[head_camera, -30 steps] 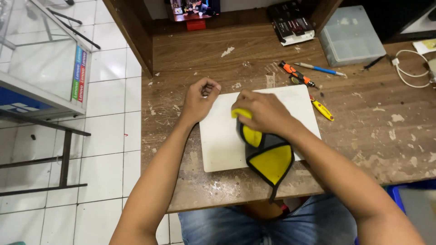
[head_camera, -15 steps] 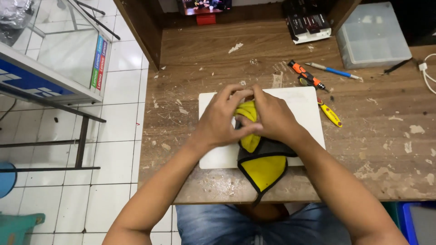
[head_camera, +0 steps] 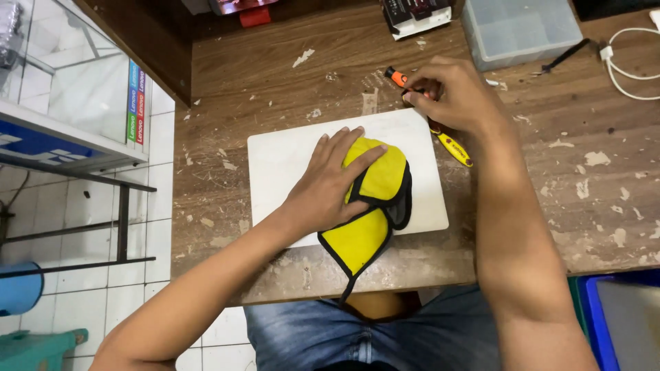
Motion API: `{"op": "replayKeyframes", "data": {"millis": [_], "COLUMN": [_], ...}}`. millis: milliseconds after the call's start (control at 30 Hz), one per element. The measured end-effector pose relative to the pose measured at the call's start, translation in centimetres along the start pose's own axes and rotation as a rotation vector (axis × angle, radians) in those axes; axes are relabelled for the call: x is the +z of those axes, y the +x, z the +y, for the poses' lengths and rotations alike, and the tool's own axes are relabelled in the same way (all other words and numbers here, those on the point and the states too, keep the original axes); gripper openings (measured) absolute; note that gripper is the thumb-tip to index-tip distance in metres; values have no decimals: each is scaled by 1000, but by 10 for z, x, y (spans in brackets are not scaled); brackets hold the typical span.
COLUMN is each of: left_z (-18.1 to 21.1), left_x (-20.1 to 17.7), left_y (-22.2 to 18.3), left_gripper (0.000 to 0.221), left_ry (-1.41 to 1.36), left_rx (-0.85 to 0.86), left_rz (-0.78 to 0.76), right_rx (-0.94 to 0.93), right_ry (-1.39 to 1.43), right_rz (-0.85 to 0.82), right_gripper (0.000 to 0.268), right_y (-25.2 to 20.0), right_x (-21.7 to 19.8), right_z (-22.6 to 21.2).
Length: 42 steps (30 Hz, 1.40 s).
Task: The person wipes the exterior case of a white laptop with a yellow and black cloth, cleaning the lid and the base.
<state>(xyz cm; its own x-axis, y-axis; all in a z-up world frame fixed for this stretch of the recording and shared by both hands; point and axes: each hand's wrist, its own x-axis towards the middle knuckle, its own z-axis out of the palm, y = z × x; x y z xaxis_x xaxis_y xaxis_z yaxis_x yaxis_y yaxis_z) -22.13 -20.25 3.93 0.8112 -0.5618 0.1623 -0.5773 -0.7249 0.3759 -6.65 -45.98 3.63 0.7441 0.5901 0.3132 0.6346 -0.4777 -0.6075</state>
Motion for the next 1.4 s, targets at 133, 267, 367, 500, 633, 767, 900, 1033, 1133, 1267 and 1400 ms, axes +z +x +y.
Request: {"op": "replayKeyframes", "data": {"millis": [133,267,367,500,633,767,900,1033,1133,1267,1400], "left_z": [4,-2,-5,4,11,10,13,23,54,32,15], "left_x": [3,11,16,18,20,25,29,31,33,37,35], "left_y": [34,66,79,83,76,77,82,72,54,74,94], "left_gripper": [96,84,84,73,74,79,68,62,66,72,58], "left_ry": [-9,-32,20,231,242,203,166,135,180,136,107], "left_rx": [-64,-107,-104,-34,-1,-8,-53,34,145,88,-21], "left_rz": [-61,-16,38,108,125,146,120,104,130,60,134], "right_rx": [165,191,136,172,447,441,524,379,385,277,195], "right_ry": [-63,-76,-109,-21,-60,-74,-130,-88,-78,-8,9], "right_rz": [-82,-80,-50,-184,-420,-422,-392,-240,-170,-55,24], "right_gripper": [27,26,21,28,42,45,33,22,37,29,24], "right_y": [-2,-7,-12,-15,-18,-17,-18,-21,-21,-26,-34], "right_x": [10,10,4,-10,-32,-23,-30,-27,-22,-16,-11], "right_z": [19,35,44,41,17,33,20,42,46,52,58]}}
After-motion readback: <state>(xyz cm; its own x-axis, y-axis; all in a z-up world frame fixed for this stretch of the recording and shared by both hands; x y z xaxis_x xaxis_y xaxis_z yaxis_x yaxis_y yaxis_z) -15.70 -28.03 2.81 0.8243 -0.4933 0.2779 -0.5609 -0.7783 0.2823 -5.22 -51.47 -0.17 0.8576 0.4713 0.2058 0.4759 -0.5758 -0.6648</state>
